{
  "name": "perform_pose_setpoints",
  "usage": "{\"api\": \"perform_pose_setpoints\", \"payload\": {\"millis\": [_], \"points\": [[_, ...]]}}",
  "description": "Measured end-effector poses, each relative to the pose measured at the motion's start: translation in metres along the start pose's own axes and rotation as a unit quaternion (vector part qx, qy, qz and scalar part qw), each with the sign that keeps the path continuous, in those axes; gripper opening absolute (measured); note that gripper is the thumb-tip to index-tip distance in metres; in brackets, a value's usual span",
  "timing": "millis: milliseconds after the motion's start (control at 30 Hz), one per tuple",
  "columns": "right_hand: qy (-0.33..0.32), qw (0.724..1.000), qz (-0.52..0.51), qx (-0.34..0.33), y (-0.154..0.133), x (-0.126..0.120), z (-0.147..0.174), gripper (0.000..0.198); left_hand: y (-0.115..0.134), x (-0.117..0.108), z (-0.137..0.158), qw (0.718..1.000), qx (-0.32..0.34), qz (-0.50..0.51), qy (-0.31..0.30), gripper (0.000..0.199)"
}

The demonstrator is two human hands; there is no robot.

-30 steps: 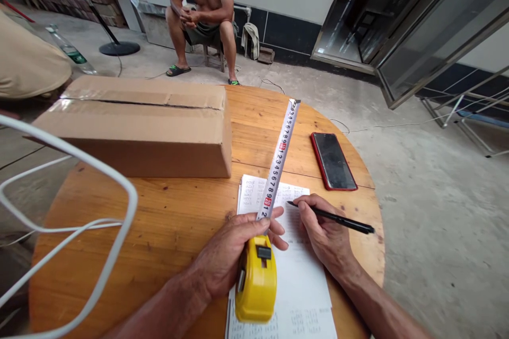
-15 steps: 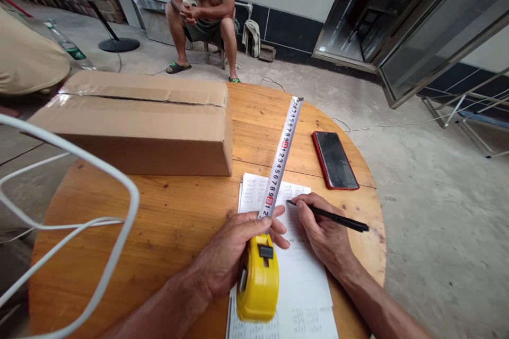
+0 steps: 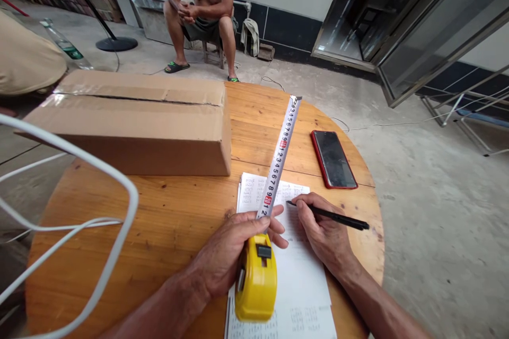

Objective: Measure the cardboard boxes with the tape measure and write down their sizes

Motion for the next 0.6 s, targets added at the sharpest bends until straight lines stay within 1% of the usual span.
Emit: {"api": "perform_pose_setpoints", "payload": {"millis": [167, 267, 433, 600], "points": [[0.027, 0.998, -0.039, 0.037, 0.0055, -0.0039, 0.0018, 0.016, -0.0003, -0.002, 0.0003, 1.0, 0.007, 0.009, -0.011, 0.025], [0.044, 0.997, -0.049, 0.044, 0.0065, -0.0058, 0.0022, 0.016, -0.0003, -0.0023, 0.0001, 1.0, 0.006, 0.01, -0.006, 0.025], [0.027, 0.997, -0.041, 0.051, 0.0079, -0.0032, 0.0019, 0.016, -0.0014, -0.0026, -0.0008, 1.0, 0.003, 0.014, 0.001, 0.023], [0.026, 0.998, -0.033, 0.049, 0.0081, -0.0033, 0.0024, 0.016, -0.0013, -0.0017, -0.0007, 1.0, 0.002, 0.014, 0.001, 0.024]]}}
Point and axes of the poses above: each hand's wrist, its own z-axis away from the middle knuckle, its own x-axis out of the palm, y = z × x, the point moved 5 cm from there along -z, towards the middle knuckle, and after that the axes turned 5 degrees about -z, right-handed, at the moved point
